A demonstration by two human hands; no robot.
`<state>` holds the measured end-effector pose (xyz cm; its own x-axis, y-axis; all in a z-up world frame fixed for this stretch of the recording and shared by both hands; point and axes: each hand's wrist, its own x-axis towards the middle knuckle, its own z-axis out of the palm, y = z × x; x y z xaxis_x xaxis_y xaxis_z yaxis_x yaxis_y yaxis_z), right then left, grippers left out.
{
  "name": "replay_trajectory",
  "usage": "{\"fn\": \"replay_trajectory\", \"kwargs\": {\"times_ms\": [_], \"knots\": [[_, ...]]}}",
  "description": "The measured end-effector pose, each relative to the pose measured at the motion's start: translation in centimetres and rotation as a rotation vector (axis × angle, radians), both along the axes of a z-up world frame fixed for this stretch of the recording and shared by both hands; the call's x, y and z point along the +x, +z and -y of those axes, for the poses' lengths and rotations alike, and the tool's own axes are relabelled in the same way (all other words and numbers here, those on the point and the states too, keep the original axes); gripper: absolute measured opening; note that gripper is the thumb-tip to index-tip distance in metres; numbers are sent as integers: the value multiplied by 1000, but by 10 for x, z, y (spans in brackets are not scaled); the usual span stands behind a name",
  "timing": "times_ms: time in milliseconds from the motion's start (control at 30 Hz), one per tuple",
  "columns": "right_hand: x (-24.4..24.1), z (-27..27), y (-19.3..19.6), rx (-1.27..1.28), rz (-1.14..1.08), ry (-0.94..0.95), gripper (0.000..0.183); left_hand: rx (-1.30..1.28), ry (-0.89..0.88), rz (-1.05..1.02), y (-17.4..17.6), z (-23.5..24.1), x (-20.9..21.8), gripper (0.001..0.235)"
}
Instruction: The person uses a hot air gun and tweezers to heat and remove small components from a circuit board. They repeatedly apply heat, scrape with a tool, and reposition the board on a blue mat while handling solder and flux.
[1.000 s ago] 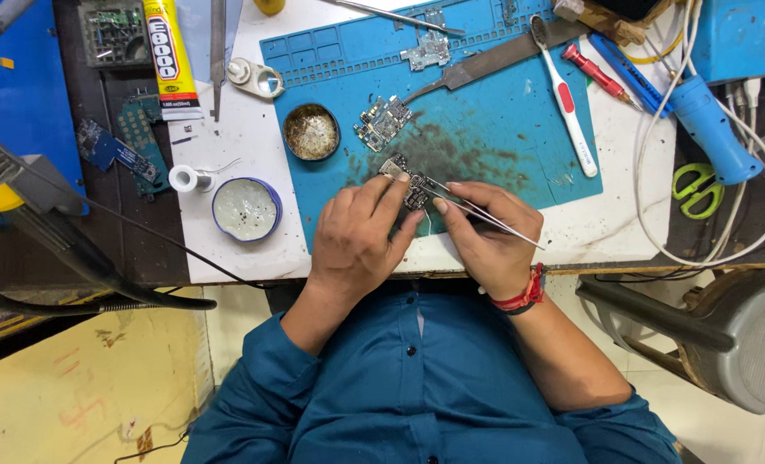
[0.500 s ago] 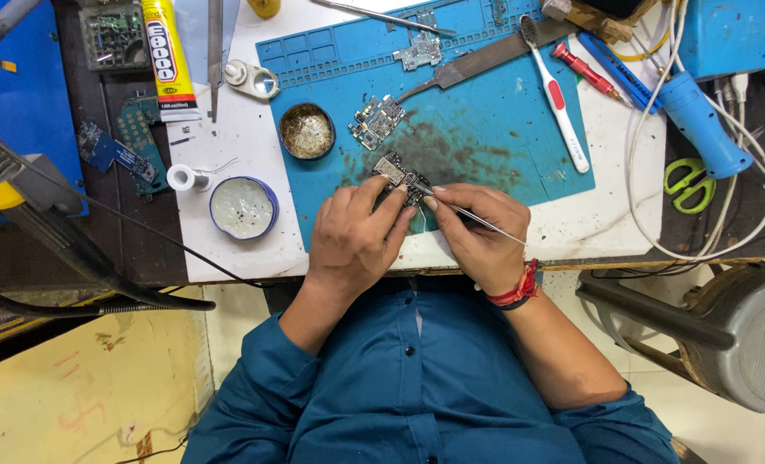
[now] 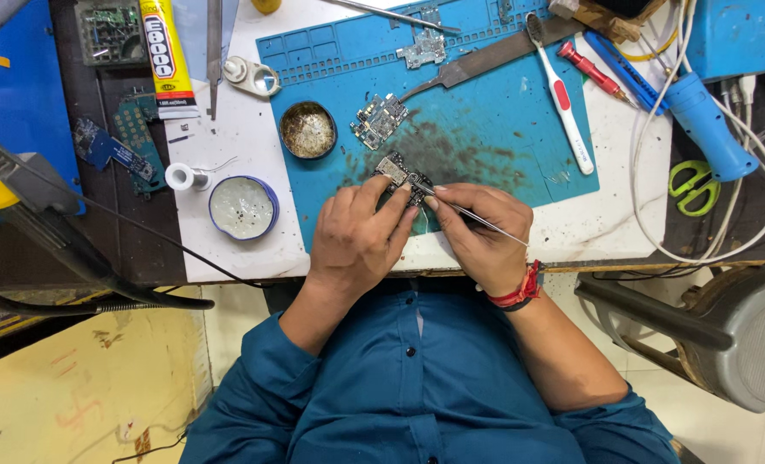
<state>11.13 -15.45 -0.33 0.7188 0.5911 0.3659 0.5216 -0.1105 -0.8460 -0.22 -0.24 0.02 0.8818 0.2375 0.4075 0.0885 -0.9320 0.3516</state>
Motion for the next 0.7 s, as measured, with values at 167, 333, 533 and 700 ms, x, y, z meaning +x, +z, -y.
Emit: {"fn": "replay_trajectory", "kwargs": {"times_ms": [167, 333, 533, 700], "knots": [[-1, 1, -1, -1, -17, 4, 13, -24, -4, -5, -1, 0, -1, 29], [0, 0, 0, -15, 20, 2, 13, -15, 0, 11, -1, 0, 0, 29], [-1, 0, 1, 4, -1, 2, 13, -16, -1, 6, -2, 0, -1, 29], [-1, 0, 1, -7, -26, 10, 13, -15, 2, 5, -2, 0, 0, 29]]}}
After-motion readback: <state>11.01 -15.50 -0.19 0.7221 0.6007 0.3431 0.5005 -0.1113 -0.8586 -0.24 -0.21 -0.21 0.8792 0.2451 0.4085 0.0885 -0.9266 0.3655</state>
